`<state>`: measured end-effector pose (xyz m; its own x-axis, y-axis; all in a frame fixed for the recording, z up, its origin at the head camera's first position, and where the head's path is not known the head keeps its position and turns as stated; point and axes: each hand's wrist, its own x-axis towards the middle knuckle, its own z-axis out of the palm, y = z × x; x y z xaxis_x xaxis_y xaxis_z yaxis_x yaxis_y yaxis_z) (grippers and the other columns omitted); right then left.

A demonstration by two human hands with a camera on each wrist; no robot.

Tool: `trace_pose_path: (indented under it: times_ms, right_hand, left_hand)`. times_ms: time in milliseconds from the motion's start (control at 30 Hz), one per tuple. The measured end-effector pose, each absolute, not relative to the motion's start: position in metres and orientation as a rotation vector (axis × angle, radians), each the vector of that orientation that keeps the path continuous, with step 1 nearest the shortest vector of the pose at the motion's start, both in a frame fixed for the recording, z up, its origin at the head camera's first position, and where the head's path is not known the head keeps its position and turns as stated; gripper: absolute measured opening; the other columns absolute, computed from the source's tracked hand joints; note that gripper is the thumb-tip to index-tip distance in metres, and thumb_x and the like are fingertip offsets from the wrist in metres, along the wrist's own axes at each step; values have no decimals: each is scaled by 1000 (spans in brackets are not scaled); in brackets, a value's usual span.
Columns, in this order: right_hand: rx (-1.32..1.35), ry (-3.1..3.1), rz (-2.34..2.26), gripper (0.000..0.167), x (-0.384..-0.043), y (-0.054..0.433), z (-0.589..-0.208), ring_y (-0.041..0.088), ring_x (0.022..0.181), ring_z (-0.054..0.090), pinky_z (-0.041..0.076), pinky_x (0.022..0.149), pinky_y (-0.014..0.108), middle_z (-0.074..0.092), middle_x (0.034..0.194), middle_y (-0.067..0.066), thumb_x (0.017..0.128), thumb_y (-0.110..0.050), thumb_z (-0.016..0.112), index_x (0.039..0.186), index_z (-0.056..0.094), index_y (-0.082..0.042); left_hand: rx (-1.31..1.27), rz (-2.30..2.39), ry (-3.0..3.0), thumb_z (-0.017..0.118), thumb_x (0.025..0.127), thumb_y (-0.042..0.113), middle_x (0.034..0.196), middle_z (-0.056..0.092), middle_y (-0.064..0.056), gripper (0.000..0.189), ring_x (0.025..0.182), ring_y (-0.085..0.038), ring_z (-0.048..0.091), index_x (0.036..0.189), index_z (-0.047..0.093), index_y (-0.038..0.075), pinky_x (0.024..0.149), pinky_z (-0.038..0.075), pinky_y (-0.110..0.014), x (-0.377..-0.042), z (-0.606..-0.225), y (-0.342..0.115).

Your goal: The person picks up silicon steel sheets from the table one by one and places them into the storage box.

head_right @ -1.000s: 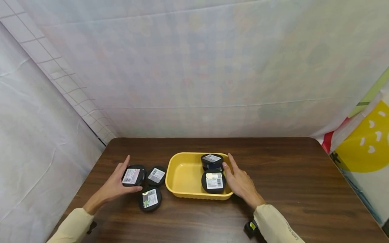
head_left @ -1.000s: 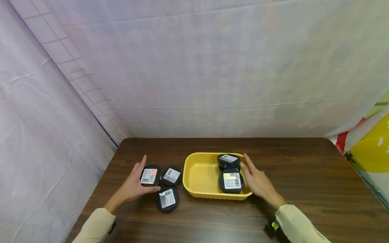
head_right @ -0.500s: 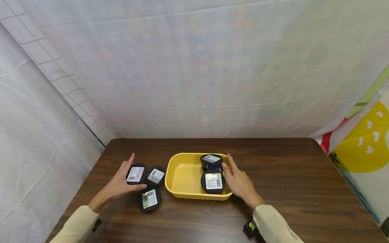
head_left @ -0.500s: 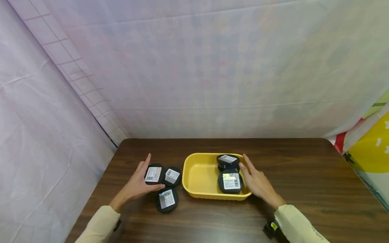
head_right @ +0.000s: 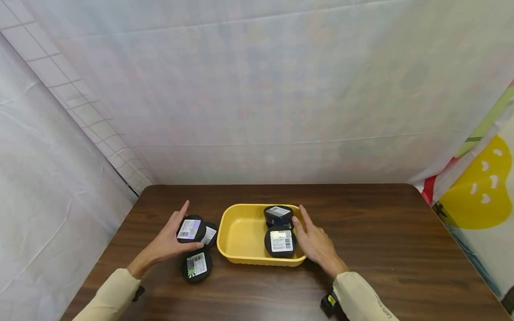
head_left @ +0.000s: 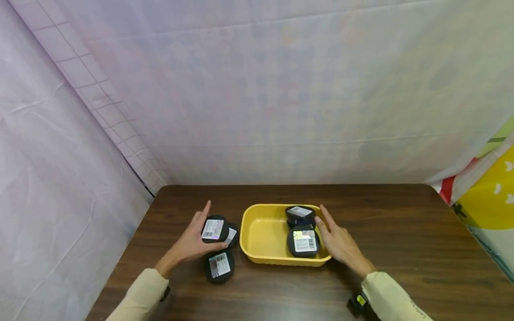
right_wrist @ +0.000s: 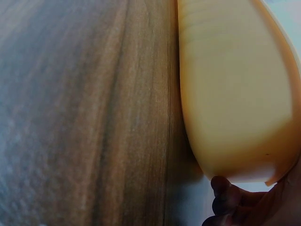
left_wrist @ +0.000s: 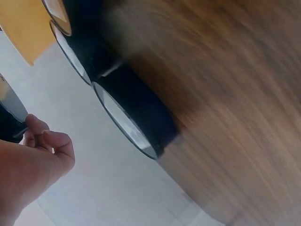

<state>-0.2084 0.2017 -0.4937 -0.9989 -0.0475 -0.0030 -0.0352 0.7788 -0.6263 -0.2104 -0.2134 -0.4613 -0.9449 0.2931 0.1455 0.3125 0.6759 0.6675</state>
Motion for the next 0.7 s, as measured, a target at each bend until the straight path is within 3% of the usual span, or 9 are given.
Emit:
trace_pose_path:
  times_ms: [233, 433, 700]
  right_hand:
    - [-67, 2947, -1033, 71, -209, 202, -494, 55, 118, 53, 41, 95, 65, 47, 140, 34, 102, -64, 16, 161, 6, -26]
    - [-59, 2944, -1038, 71, -208, 201, -494, 55, 119, 52, 41, 95, 65, 47, 141, 34, 102, -64, 16, 161, 6, -26]
    - [-49, 2950, -1036, 71, -208, 201, -493, 55, 120, 52, 41, 95, 65, 47, 141, 34, 102, -64, 17, 161, 7, -26]
  left_hand:
    - [-541, -1186, -2859, 86, 69, 55, 150, 34, -14, 124, 128, -31, 44, 159, 3, 37, 107, 35, -59, -213, -460, -202]
    - [-567, -1169, -2868, 85, 69, 57, 157, 28, -15, 123, 139, -34, 36, 159, 3, 36, 109, 31, -61, -214, -460, -194]
    - [-604, -1154, -2847, 84, 68, 59, 150, 37, -12, 122, 132, -30, 43, 159, 5, 38, 107, 36, -57, -218, -459, -186]
